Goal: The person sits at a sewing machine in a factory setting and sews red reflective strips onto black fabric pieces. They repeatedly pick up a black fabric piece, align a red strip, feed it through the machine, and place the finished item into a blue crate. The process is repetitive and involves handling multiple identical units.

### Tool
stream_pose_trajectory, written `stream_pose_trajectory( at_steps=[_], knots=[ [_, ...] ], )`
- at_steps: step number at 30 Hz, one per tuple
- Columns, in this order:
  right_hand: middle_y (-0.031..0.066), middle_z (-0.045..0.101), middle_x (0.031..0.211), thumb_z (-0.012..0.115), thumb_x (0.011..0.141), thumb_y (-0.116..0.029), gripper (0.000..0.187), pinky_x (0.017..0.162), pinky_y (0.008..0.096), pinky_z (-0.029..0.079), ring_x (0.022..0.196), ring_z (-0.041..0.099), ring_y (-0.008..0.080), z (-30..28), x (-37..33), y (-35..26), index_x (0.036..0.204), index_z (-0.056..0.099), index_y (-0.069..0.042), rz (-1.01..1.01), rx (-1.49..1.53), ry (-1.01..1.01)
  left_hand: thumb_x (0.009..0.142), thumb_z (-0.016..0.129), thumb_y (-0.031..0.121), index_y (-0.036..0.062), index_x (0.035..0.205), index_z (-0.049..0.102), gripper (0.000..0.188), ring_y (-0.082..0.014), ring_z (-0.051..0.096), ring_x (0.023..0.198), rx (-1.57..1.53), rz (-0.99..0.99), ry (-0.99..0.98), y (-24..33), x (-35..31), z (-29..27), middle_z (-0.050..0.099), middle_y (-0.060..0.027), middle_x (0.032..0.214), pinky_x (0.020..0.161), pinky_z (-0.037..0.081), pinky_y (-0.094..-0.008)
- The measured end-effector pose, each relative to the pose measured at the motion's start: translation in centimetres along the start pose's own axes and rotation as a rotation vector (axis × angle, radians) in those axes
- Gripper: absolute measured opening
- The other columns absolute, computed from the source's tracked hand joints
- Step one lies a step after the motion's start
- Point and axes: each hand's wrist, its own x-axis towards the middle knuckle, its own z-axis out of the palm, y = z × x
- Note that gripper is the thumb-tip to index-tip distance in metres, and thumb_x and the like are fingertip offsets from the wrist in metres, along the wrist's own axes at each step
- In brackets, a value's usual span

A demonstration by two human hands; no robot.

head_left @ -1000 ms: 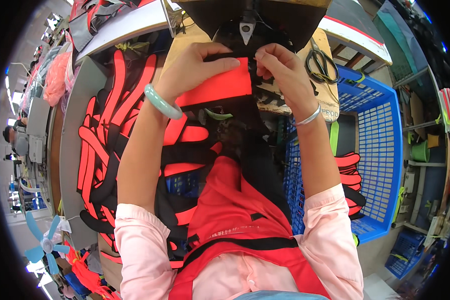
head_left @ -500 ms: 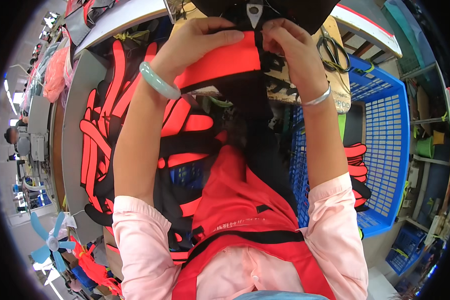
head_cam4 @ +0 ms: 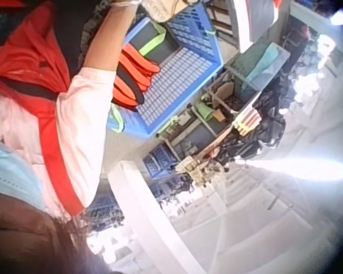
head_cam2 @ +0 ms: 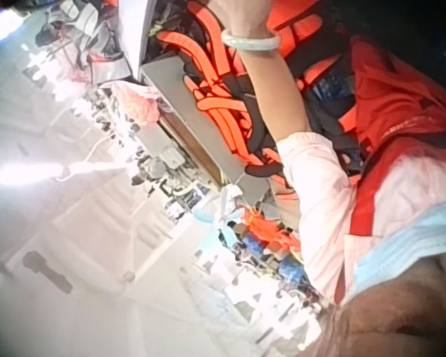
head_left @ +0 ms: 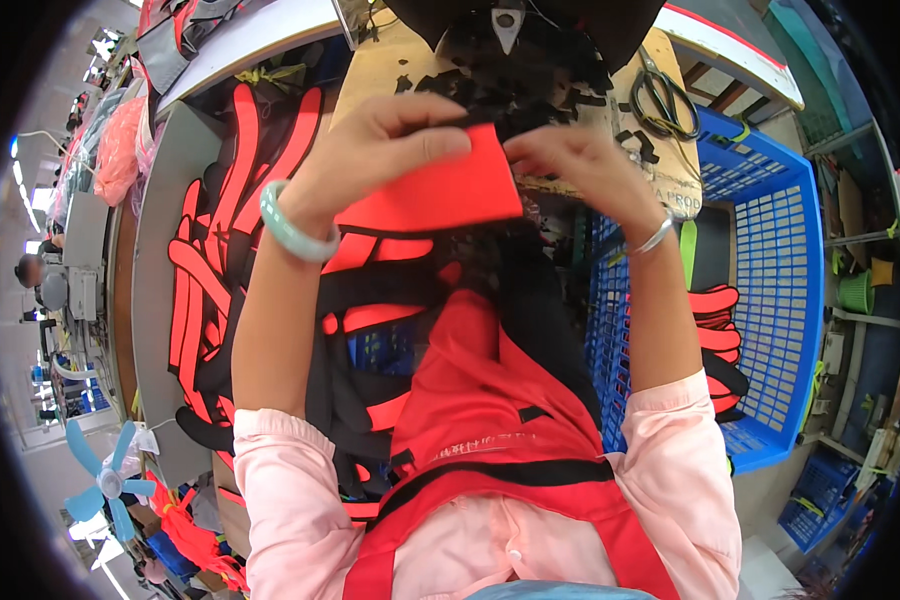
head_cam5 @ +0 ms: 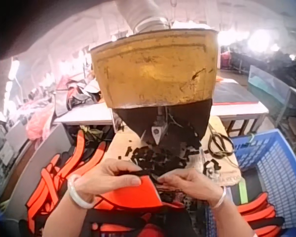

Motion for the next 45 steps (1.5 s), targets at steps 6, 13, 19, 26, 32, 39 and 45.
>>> stream_pose_trajectory(
  at_steps=[6, 13, 19, 26, 32, 39, 45],
  knots=[
    [0.0125, 0.065, 0.093, 0.056, 0.091, -0.024, 0.03, 0.079, 0.0336, 0.047, 0.087, 0.06, 0.022, 6.1, -2.1, 0.6, 0.106, 0.061, 0.002, -0.168, 0.023, -0.536, 0.087, 0.071, 0.02, -0.003, 0.101, 0.065, 0.028, -0.0125, 0.053, 0.083, -0.204, 0.238, -0.118, 1.6, -4.0, 1.7, 0.06, -0.0046, 0.09, 0.074, 0.042, -0.0267],
    [0.0065, 0.054, 0.069, 0.056, 0.095, -0.025, 0.027, 0.06, 0.0284, 0.043, 0.063, 0.045, 0.0122, 4.5, -8.2, -4.4, 0.089, 0.061, 0.001, -0.088, -0.265, 0.359, 0.09, 0.064, 0.04, -0.0013, 0.096, 0.065, 0.042, -0.0135, 0.048, 0.076, -0.118, 0.164, -0.116, 0.4, -8.0, -0.4, 0.06, -0.0066, 0.088, 0.069, 0.039, -0.0296],
    [0.0136, 0.06, 0.064, 0.06, 0.091, -0.024, 0.024, 0.054, 0.0347, 0.044, 0.056, 0.058, 0.0266, 2.1, -6.8, -7.5, 0.084, 0.063, -0.002, -0.218, -0.6, 0.454, 0.099, 0.038, 0.048, -0.0006, 0.119, 0.054, 0.055, -0.0236, 0.063, 0.09, -0.446, 0.029, -0.113, -1.5, -4.3, 2.4, 0.063, -0.0131, 0.099, 0.079, 0.051, -0.0329],
    [0.0092, 0.06, 0.06, 0.063, 0.089, -0.027, 0.024, 0.048, 0.0377, 0.042, 0.054, 0.059, 0.0289, 0.7, -3.5, -7.8, 0.077, 0.062, -0.007, -0.353, -0.952, 0.48, 0.091, 0.062, 0.029, 0.0007, 0.095, 0.064, 0.028, -0.0115, 0.061, 0.068, -0.389, -0.048, 0.122, -0.2, 0.9, 3.3, 0.066, -0.0047, 0.08, 0.067, 0.048, -0.0248],
    [0.0094, 0.06, 0.061, 0.063, 0.089, -0.03, 0.026, 0.048, 0.0379, 0.042, 0.054, 0.059, 0.0294, -0.5, -0.8, -6.6, 0.078, 0.06, -0.007, -0.376, -1.003, 0.476, 0.09, 0.062, 0.023, 0.0039, 0.092, 0.064, 0.019, -0.0085, 0.054, 0.064, -0.449, -0.081, 0.223, -1.3, 3.1, 2.6, 0.061, -0.0005, 0.074, 0.061, 0.042, -0.0219],
    [0.011, 0.062, 0.062, 0.061, 0.09, -0.033, 0.029, 0.048, 0.0393, 0.044, 0.056, 0.06, 0.0318, -1.4, 1.2, -5.5, 0.079, 0.062, -0.007, -0.339, -1.044, 0.542, 0.092, 0.06, 0.02, 0.0038, 0.092, 0.062, 0.016, -0.0078, 0.048, 0.065, -0.545, -0.105, 0.249, -1.5, 5.5, 1.9, 0.056, 0.0001, 0.074, 0.06, 0.038, -0.0222],
    [0.0113, 0.062, 0.062, 0.06, 0.091, -0.035, 0.03, 0.049, 0.0408, 0.044, 0.057, 0.061, 0.0327, -2.0, 2.0, -5.5, 0.079, 0.063, -0.007, -0.352, -1.047, 0.56, 0.09, 0.062, 0.017, 0.0049, 0.089, 0.063, 0.012, -0.0087, 0.046, 0.062, -0.583, -0.103, 0.295, -1.4, 6.3, 1.8, 0.056, -0.0004, 0.074, 0.058, 0.036, -0.0228]
  ],
)
